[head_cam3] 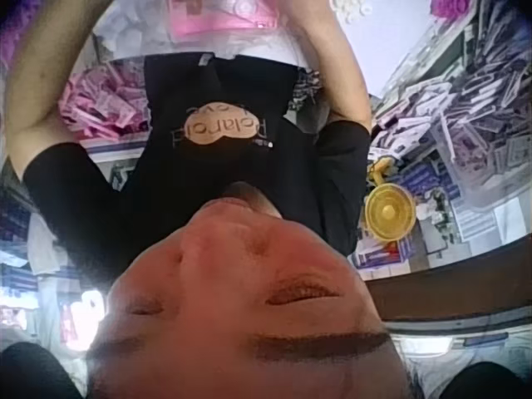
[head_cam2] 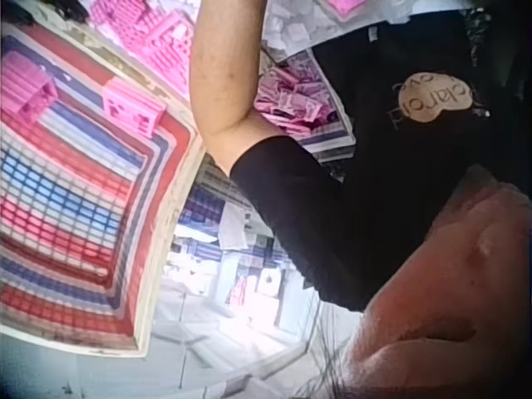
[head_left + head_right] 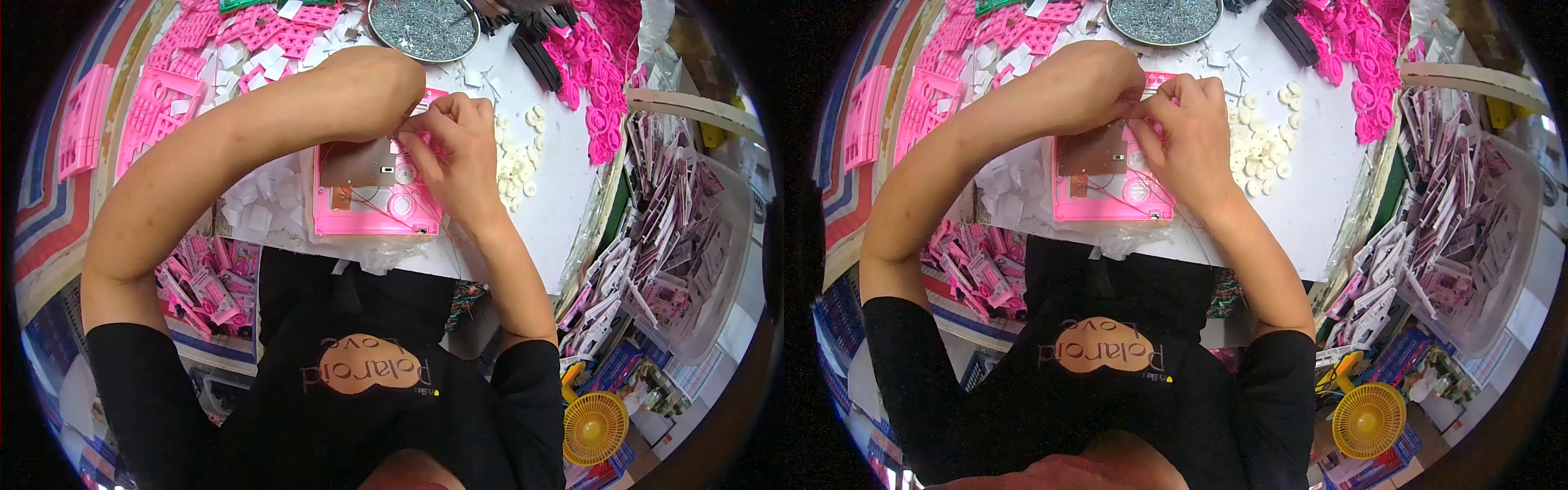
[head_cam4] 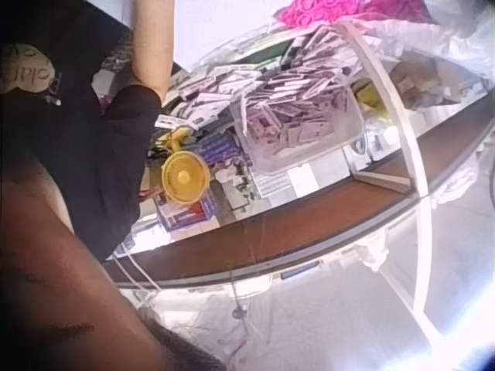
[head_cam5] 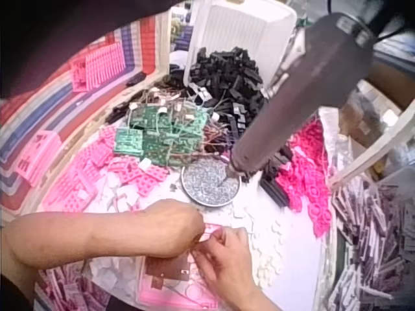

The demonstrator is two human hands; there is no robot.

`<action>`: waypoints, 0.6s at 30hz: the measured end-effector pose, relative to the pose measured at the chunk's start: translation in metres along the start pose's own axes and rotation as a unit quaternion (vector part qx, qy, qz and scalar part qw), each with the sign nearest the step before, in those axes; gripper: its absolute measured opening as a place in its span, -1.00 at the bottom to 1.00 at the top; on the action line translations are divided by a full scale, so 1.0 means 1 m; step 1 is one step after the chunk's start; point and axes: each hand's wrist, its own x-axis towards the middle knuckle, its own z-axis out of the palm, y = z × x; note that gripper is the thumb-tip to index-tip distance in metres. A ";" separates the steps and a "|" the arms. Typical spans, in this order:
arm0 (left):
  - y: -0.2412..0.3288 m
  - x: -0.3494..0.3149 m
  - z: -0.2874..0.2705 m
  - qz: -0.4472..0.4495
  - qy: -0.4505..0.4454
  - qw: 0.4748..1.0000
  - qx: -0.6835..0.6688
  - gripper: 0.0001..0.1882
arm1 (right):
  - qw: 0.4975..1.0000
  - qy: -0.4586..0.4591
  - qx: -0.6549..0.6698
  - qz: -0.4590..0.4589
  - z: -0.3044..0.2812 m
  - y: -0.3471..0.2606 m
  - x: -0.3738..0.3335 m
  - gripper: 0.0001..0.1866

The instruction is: Assemble a pink electronic toy piggy bank by installing the circuit board and internal components.

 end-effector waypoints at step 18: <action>-0.001 0.004 -0.001 0.066 -0.018 0.994 0.082 -0.88 | 0.986 -0.046 -0.062 -0.145 -0.010 0.002 -0.009 -0.72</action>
